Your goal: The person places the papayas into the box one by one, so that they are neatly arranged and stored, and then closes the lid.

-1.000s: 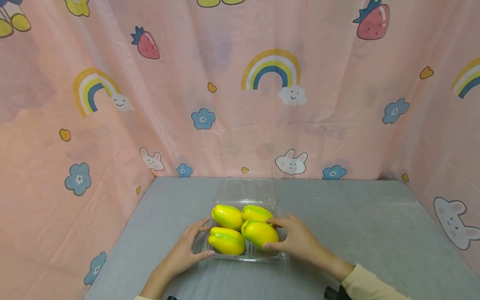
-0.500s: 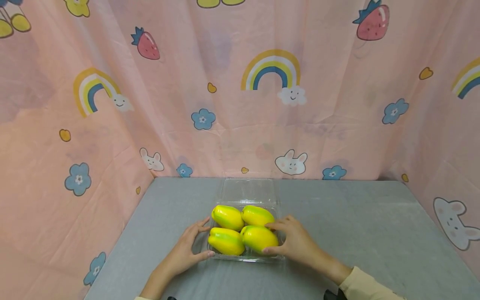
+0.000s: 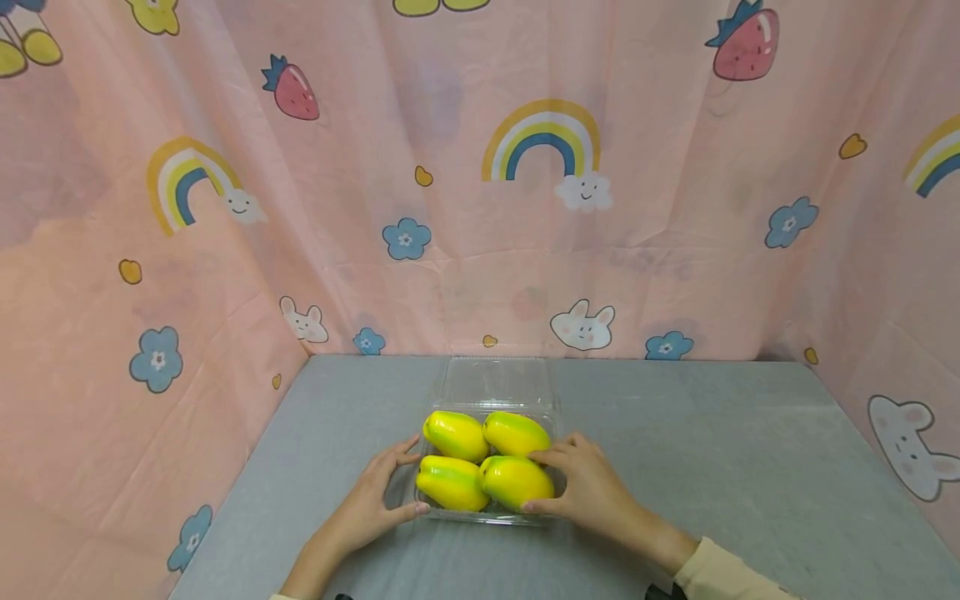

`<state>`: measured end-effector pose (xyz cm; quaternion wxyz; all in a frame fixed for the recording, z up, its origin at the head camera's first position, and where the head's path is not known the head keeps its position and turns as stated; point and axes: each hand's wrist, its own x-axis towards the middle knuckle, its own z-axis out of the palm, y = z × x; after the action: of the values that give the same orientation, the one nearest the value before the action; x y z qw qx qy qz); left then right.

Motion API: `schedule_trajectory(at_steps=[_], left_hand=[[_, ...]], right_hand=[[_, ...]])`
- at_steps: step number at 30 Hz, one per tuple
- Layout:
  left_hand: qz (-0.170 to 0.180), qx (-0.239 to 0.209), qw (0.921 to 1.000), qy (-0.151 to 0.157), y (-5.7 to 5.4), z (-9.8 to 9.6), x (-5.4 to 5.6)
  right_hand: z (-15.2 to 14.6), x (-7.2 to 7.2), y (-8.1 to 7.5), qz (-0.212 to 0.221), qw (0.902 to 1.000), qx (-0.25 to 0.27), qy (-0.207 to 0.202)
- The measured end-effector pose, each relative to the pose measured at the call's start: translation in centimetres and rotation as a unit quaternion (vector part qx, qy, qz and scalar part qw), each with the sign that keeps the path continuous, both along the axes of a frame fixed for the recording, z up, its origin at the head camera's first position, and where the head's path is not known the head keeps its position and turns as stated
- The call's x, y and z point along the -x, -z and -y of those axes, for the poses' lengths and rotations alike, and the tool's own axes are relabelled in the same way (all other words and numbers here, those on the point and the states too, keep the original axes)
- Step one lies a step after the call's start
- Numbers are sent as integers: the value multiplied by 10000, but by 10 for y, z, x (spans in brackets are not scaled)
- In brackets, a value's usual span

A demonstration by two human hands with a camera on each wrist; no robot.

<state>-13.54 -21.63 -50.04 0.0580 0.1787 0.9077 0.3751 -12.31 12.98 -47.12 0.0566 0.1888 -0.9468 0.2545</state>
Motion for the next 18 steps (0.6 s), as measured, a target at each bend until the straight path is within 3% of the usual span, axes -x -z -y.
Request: schedule_trajectory(at_steps=[18], left_hand=[[9,-14,10000,22,0,1,0]], right_hand=[[2,1,6,-241,9990,-354,-113]])
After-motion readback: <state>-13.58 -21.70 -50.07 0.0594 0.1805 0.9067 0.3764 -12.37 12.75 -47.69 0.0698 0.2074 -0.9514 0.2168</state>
